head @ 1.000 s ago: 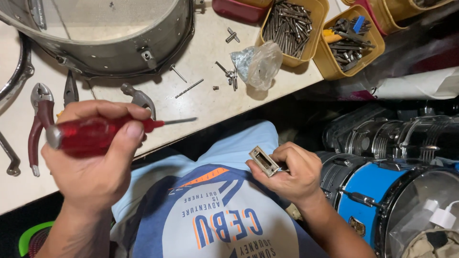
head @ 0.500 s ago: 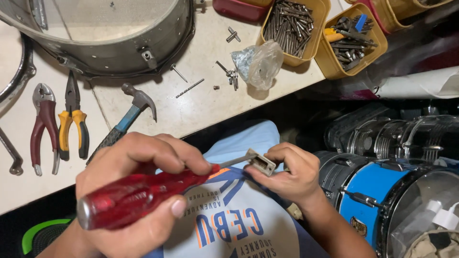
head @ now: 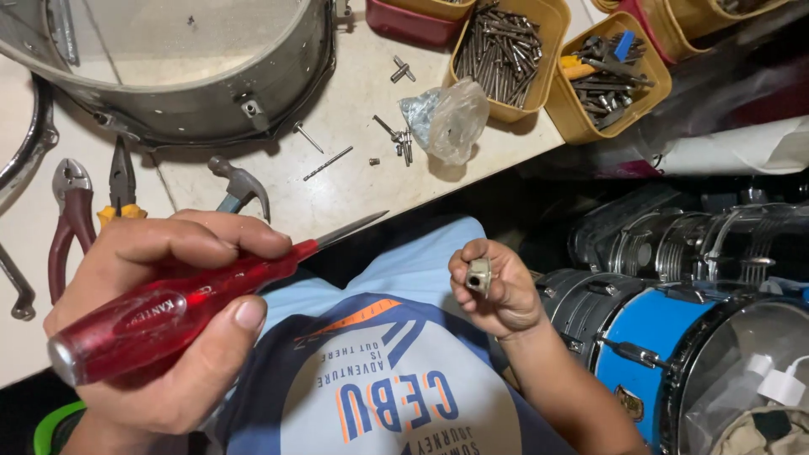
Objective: The person uses a hammer and a screwdriver to work on a small metal part on a table. They then sort through containers of screws and washers, picking out specific pieces to assemble with the metal part.
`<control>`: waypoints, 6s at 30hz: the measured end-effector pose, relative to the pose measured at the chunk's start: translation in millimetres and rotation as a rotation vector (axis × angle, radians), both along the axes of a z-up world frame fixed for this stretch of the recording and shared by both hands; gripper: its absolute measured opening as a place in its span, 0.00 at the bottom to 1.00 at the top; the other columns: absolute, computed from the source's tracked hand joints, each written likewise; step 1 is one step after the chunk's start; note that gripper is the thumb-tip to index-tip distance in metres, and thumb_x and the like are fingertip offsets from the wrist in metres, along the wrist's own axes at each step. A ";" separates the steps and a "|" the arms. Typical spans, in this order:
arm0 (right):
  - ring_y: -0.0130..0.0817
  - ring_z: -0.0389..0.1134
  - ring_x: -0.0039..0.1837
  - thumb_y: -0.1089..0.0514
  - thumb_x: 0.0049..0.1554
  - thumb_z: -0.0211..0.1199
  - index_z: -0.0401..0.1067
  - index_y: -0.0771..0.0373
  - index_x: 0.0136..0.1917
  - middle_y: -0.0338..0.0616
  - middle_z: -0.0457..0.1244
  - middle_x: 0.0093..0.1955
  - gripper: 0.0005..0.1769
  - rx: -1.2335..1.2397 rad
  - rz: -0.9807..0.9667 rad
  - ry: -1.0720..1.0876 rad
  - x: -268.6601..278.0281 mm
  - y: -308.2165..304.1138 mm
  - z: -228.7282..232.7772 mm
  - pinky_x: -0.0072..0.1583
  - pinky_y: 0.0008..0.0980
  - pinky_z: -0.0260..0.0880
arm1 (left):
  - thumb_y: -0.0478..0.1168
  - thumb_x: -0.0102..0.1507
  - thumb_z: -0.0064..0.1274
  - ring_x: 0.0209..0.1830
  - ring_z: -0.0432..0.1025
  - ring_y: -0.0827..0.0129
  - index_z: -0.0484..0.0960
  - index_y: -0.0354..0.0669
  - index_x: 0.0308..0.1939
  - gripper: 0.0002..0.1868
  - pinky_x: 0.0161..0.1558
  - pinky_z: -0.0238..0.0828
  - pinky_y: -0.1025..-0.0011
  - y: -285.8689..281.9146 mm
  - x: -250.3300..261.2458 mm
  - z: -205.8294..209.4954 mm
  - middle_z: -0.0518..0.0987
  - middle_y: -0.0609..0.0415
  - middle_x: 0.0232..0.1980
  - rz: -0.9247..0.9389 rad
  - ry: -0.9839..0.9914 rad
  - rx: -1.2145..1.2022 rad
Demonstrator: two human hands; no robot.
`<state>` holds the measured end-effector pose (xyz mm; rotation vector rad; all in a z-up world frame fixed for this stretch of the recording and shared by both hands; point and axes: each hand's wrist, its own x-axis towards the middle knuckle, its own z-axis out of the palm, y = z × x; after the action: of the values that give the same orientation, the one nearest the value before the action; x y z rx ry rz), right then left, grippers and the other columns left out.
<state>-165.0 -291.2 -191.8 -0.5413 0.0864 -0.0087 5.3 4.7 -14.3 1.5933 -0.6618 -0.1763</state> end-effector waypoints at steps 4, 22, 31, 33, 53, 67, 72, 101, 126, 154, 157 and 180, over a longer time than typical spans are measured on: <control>0.40 0.72 0.45 0.59 0.52 0.81 0.68 0.69 0.61 0.56 0.62 0.50 0.30 0.005 0.024 0.007 1.4 2.6 0.5 0.44 0.24 0.75 | 0.33 0.59 0.52 0.51 0.84 0.51 0.66 0.30 0.48 0.16 0.57 0.87 0.62 -0.1 0.7 -5.6 0.80 0.34 0.47 0.023 -0.054 -0.018; 0.41 0.73 0.47 0.58 0.53 0.81 0.68 0.68 0.61 0.55 0.64 0.51 0.30 0.004 0.010 0.015 6.1 1.3 3.3 0.44 0.25 0.76 | 0.34 0.60 0.52 0.50 0.83 0.51 0.66 0.30 0.47 0.16 0.57 0.85 0.63 -4.1 3.3 -3.7 0.80 0.33 0.47 0.006 -0.035 -0.016; 0.36 0.72 0.46 0.55 0.49 0.81 0.77 0.69 0.53 0.50 0.69 0.47 0.23 -1.777 -0.406 -0.384 82.8 11.2 6.9 0.53 0.30 0.73 | 0.38 0.59 0.58 0.44 0.82 0.67 0.76 0.36 0.48 0.15 0.46 0.77 0.75 -22.4 11.6 -2.8 0.86 0.50 0.47 0.008 -0.112 0.179; 0.39 0.70 0.42 0.50 0.55 0.77 0.73 0.69 0.54 0.49 0.67 0.43 0.23 -1.917 -0.358 -0.567 101.9 5.7 -13.5 0.47 0.34 0.71 | 0.40 0.58 0.58 0.35 0.84 0.76 0.77 0.45 0.46 0.14 0.34 0.77 0.79 -30.7 15.3 -4.8 0.87 0.60 0.42 -0.117 -0.119 0.288; 0.42 0.68 0.36 0.46 0.54 0.73 0.69 0.56 0.34 0.36 0.59 0.32 0.18 -1.979 -0.284 -0.426 130.1 2.6 -94.4 0.37 0.34 0.70 | 0.43 0.58 0.62 0.26 0.79 0.42 0.74 0.39 0.42 0.16 0.28 0.75 0.54 -73.8 36.2 -93.7 0.79 0.38 0.26 -0.202 -0.160 0.271; 0.48 0.67 0.37 0.51 0.58 0.63 0.64 0.58 0.34 0.40 0.57 0.32 0.16 -1.973 -0.257 -0.362 142.1 34.1 -59.6 0.37 0.40 0.68 | 0.45 0.58 0.62 0.32 0.78 0.36 0.72 0.40 0.44 0.19 0.33 0.75 0.46 -76.4 43.0 -100.7 0.78 0.35 0.29 -0.179 -0.235 0.340; 0.47 0.67 0.38 0.51 0.57 0.62 0.67 0.58 0.36 0.41 0.58 0.30 0.13 -1.979 -0.310 -0.375 142.6 33.4 -80.7 0.39 0.42 0.69 | 0.44 0.56 0.60 0.35 0.79 0.37 0.72 0.40 0.46 0.19 0.36 0.76 0.47 -79.3 49.2 -97.3 0.80 0.37 0.31 -0.201 -0.170 0.400; 0.48 0.66 0.34 0.54 0.57 0.65 0.62 0.57 0.33 0.41 0.55 0.31 0.15 -1.962 -0.280 -0.509 153.0 36.6 -58.8 0.34 0.40 0.67 | 0.37 0.51 0.64 0.35 0.80 0.46 0.82 0.43 0.46 0.18 0.37 0.80 0.55 -47.5 37.9 -96.2 0.83 0.45 0.34 -0.143 -0.308 0.285; 0.50 0.67 0.37 0.58 0.60 0.60 0.73 0.56 0.46 0.44 0.57 0.33 0.02 -1.871 -0.244 -0.491 154.0 56.3 -24.3 0.40 0.41 0.71 | 0.45 0.52 0.67 0.54 0.78 0.36 0.72 0.34 0.66 0.41 0.53 0.77 0.45 -37.0 52.0 -47.8 0.82 0.30 0.53 -0.213 -0.016 0.509; 0.41 0.59 0.35 0.62 0.55 0.65 0.75 0.61 0.51 0.41 0.56 0.33 0.09 -1.912 -0.282 -0.560 164.1 46.3 -51.9 0.37 0.40 0.59 | 0.41 0.66 0.57 0.37 0.78 0.53 0.81 0.36 0.53 0.15 0.40 0.74 0.63 69.3 -6.0 -24.9 0.83 0.45 0.43 0.341 -0.607 0.546; 0.43 0.61 0.35 0.63 0.56 0.58 0.73 0.59 0.48 0.42 0.56 0.34 0.07 -1.934 -0.249 -0.494 162.9 47.8 -50.6 0.38 0.42 0.61 | 0.46 0.65 0.54 0.32 0.76 0.51 0.82 0.46 0.52 0.14 0.34 0.73 0.57 73.1 -13.4 -16.0 0.81 0.50 0.39 0.430 -0.815 0.645; 0.42 0.63 0.37 0.61 0.54 0.61 0.75 0.55 0.58 0.40 0.58 0.35 0.17 -1.945 -0.232 -0.475 162.0 41.4 -57.3 0.40 0.40 0.64 | 0.36 0.66 0.53 0.25 0.68 0.54 0.79 0.38 0.56 0.15 0.31 0.68 0.60 57.4 -7.1 12.6 0.75 0.52 0.31 0.275 -0.676 0.500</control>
<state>-3.0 -249.7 -249.2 -2.4463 -0.3885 -0.4882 -1.8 62.1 -1.7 2.2329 -0.9479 0.4569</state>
